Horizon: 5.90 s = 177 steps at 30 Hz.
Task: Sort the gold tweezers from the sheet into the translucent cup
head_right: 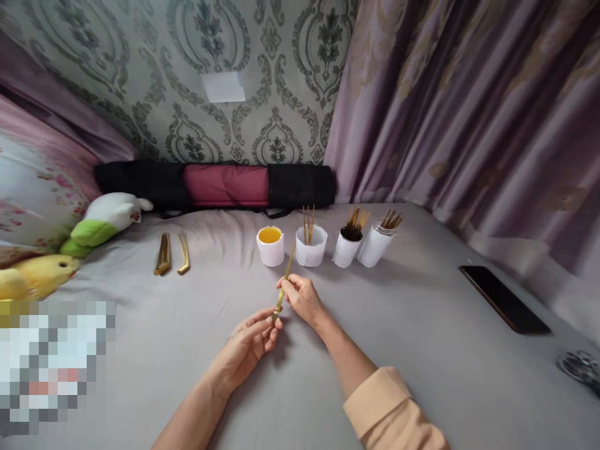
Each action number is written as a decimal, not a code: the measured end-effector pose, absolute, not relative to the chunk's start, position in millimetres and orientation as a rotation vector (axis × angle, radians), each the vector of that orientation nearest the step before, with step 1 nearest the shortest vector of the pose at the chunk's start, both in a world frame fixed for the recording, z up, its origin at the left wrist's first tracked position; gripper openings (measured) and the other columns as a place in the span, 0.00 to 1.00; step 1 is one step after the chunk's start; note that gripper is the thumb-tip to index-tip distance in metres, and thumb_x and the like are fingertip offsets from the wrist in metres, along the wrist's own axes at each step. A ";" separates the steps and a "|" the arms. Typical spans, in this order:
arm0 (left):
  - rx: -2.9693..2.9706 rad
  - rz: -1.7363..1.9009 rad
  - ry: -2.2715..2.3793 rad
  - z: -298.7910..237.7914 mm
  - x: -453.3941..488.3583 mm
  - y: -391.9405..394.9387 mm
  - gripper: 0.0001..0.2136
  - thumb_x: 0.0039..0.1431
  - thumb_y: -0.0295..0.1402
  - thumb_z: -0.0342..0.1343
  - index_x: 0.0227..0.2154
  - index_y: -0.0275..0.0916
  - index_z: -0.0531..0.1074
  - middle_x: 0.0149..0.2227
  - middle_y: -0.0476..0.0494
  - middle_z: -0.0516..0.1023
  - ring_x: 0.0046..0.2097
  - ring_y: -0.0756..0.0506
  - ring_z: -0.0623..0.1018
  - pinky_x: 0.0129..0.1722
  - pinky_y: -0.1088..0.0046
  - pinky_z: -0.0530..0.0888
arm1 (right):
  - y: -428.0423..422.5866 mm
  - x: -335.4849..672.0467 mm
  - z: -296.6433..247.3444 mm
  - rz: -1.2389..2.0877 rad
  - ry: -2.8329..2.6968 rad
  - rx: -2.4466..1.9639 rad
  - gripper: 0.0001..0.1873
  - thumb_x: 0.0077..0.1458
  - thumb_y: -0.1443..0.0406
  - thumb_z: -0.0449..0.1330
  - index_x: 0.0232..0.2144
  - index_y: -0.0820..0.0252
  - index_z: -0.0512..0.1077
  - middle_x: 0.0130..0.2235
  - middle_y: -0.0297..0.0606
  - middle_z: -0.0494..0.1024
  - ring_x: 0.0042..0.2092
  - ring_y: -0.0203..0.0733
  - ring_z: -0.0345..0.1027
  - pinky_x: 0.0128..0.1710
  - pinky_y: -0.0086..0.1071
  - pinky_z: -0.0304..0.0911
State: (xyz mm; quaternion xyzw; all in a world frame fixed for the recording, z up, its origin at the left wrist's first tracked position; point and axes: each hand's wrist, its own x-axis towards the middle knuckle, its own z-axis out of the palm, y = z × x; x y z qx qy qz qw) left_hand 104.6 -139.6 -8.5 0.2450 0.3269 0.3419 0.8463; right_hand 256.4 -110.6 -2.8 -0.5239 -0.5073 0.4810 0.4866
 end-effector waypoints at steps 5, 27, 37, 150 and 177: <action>0.520 0.711 0.706 -8.2 104.6 -140.0 0.14 0.48 0.30 0.56 0.40 0.33 0.67 0.31 0.43 0.72 0.27 0.54 0.70 0.25 0.79 0.64 | -107.5 258.8 0.4 1.126 -1.199 -1.298 0.15 0.51 0.56 0.50 0.28 0.61 0.68 0.18 0.27 0.59 0.18 0.28 0.51 0.17 0.24 0.48; 0.535 0.709 0.688 -11.9 104.9 -140.4 0.14 0.48 0.31 0.57 0.38 0.32 0.68 0.31 0.41 0.71 0.28 0.53 0.69 0.26 0.78 0.65 | -76.3 289.8 44.5 0.814 -1.184 -1.357 0.19 0.49 0.52 0.51 0.30 0.63 0.69 0.21 0.30 0.64 0.16 0.26 0.52 0.13 0.22 0.49; 0.515 0.708 0.680 -13.4 104.8 -140.5 0.14 0.49 0.30 0.56 0.39 0.32 0.68 0.32 0.40 0.72 0.29 0.53 0.70 0.28 0.77 0.66 | -80.9 304.9 53.9 0.853 -1.169 -1.415 0.18 0.50 0.53 0.51 0.26 0.63 0.68 0.20 0.31 0.66 0.16 0.25 0.53 0.12 0.21 0.49; 0.222 0.751 0.617 -7.7 93.6 -125.1 0.11 0.51 0.28 0.54 0.39 0.31 0.68 0.30 0.46 0.69 0.27 0.55 0.68 0.24 0.80 0.67 | 44.5 363.3 76.1 0.398 -1.723 -1.815 0.12 0.51 0.68 0.50 0.35 0.63 0.73 0.30 0.37 0.75 0.27 0.30 0.64 0.27 0.22 0.58; 0.218 0.746 0.562 -14.2 91.7 -124.3 0.12 0.52 0.28 0.52 0.40 0.31 0.68 0.31 0.45 0.70 0.28 0.54 0.69 0.25 0.80 0.68 | 20.9 364.4 89.3 0.409 -1.522 -1.897 0.12 0.50 0.69 0.51 0.34 0.64 0.73 0.28 0.38 0.75 0.20 0.27 0.62 0.20 0.21 0.55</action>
